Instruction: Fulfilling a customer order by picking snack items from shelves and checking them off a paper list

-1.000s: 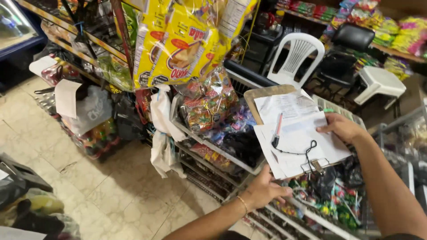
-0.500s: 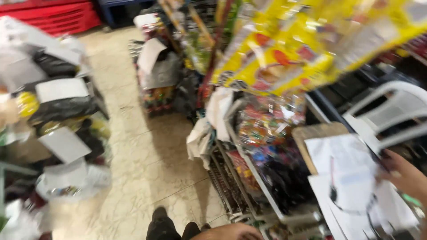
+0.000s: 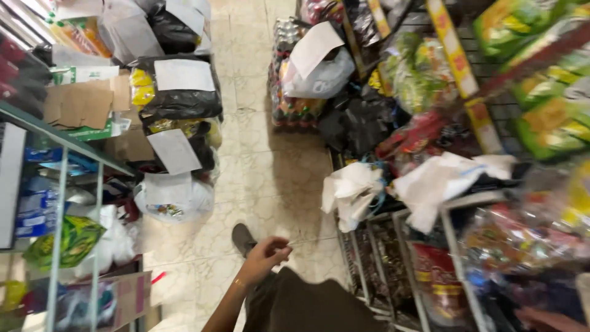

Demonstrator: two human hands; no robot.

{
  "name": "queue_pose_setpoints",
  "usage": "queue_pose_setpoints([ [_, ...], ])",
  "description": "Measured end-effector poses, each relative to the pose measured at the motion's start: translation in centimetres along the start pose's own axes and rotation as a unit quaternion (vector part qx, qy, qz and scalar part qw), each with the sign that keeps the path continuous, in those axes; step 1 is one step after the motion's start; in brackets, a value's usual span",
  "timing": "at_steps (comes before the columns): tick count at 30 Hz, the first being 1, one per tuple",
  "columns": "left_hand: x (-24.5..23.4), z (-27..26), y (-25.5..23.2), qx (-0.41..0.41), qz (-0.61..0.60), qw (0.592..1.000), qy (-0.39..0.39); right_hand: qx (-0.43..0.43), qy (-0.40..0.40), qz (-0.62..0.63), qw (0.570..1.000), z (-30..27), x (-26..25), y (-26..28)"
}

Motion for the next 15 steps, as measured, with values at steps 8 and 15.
queue_pose_setpoints([
  [8,-15.4,7.0,-9.3,0.176,0.085,0.980,-0.021,0.133,0.104,-0.156,0.973,30.1,10.6,9.2],
  [15,-26.8,6.8,-8.7,0.066,0.026,0.977,-0.203,-0.383,0.295,-0.235,0.843,47.1,25.5,44.8],
])
Point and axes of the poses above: each hand's wrist, its own z-axis towards the middle knuckle, its own x-axis out of the palm, y = z × x, the point moved 10 cm from there along z, towards the middle knuckle, and after that the axes turned 4 degrees about z, right-handed, at the moved point
